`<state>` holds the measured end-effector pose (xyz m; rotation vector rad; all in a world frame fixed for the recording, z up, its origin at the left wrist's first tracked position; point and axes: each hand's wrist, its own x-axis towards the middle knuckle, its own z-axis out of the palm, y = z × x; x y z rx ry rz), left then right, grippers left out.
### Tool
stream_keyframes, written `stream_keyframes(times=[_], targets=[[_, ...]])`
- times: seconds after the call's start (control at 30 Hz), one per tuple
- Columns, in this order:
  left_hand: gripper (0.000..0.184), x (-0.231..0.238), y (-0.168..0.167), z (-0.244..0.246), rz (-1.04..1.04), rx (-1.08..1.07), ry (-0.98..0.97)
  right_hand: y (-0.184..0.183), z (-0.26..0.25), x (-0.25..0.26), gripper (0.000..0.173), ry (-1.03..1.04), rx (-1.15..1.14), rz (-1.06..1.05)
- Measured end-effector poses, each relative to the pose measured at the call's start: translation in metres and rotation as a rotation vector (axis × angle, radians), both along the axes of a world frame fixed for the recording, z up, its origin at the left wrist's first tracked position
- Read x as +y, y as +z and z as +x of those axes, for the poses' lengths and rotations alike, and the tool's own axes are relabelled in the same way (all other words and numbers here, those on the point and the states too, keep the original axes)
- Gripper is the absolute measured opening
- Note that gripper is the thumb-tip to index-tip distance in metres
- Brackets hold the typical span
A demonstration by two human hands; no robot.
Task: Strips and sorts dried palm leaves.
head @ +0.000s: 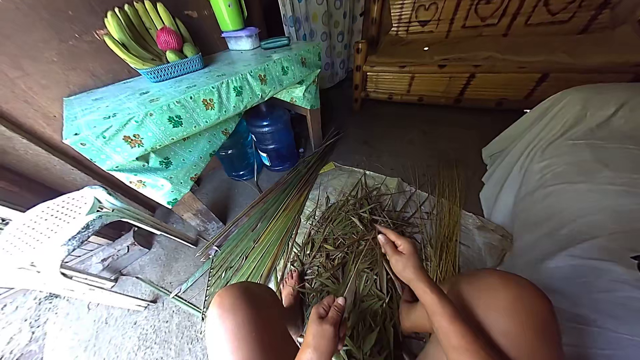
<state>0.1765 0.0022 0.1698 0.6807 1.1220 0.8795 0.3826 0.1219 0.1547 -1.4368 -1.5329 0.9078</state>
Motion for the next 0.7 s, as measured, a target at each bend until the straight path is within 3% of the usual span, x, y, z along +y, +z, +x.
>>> stream_keyframes(times=[0.3,0.37,0.53,0.6,0.7], targets=[[0.029,-0.014,-0.001,-0.01,0.025,0.064,-0.071,-0.003,0.031,0.023,0.035,-0.355,0.129,-0.019],[0.028,-0.012,-0.001,-0.013,0.019,0.097,-0.023,0.009,0.03,0.012,0.034,-0.224,0.198,-0.146],[0.026,0.019,0.003,-0.003,0.035,0.148,0.014,0.025,-0.003,-0.041,0.039,0.425,0.319,-0.523],[0.026,0.029,0.004,0.005,0.05,0.155,-0.01,0.021,-0.012,-0.05,0.032,0.525,0.335,-0.583],[0.025,0.035,0.003,0.01,0.046,0.141,-0.078,0.016,-0.015,-0.048,0.024,0.493,0.362,-0.53]])
